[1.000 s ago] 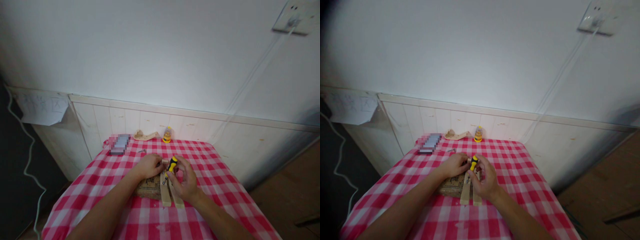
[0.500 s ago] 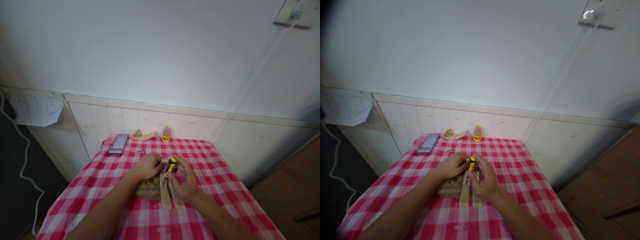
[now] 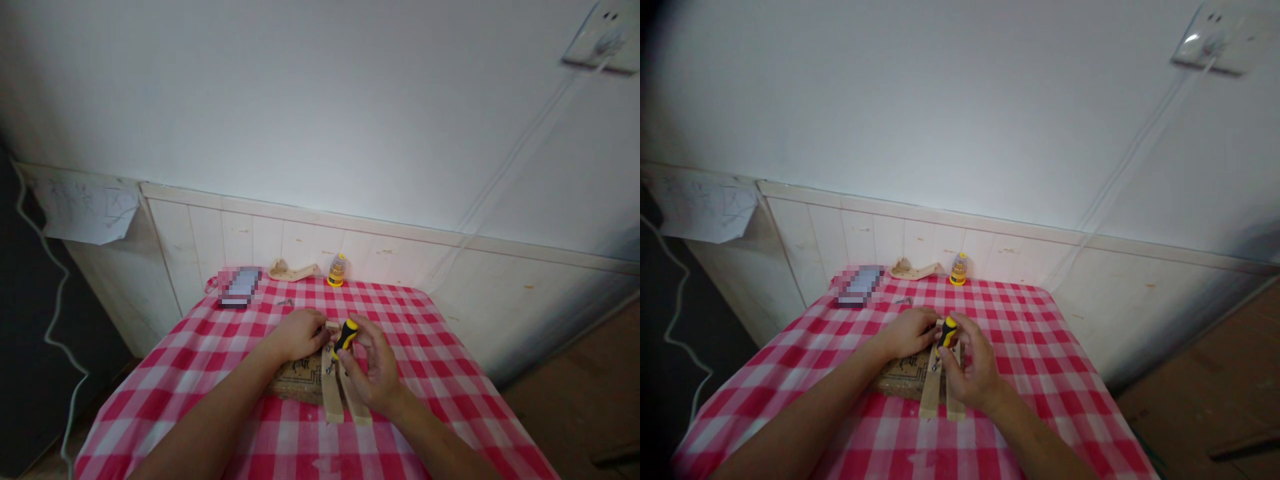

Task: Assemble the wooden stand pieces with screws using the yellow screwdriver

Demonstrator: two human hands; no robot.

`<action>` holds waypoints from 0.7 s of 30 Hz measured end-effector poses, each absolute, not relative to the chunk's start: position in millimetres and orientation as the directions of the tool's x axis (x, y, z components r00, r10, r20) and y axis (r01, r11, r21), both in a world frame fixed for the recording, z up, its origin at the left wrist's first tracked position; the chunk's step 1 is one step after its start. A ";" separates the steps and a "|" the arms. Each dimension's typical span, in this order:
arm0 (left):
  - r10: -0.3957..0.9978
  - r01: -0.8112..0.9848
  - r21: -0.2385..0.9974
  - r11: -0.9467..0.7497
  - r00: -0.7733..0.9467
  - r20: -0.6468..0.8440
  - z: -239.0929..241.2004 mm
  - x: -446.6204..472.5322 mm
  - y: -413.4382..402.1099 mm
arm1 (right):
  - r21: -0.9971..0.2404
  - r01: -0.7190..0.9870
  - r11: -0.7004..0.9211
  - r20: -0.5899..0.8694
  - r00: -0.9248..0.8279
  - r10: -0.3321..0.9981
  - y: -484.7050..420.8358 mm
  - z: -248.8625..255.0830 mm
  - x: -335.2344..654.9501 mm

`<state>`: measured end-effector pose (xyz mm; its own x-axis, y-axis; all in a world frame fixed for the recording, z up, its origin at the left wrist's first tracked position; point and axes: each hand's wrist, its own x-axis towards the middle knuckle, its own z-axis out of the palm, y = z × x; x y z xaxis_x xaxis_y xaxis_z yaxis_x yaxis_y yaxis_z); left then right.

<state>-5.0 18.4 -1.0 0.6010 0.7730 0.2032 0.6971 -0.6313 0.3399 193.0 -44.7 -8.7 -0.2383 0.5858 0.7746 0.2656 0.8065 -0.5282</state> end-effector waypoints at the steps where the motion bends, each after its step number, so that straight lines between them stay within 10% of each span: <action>1: 0.773 0.698 0.339 -0.631 0.600 0.204 -0.9 -5.0 18.3 | -0.530 0.265 0.805 0.774 -0.238 0.587 -44.9 -8.5 192.9; 21: 0.785 0.684 0.399 -0.610 0.590 0.189 0.7 -5.3 17.2 | -0.478 0.392 0.786 0.779 -0.225 0.586 -42.9 -4.5 191.6</action>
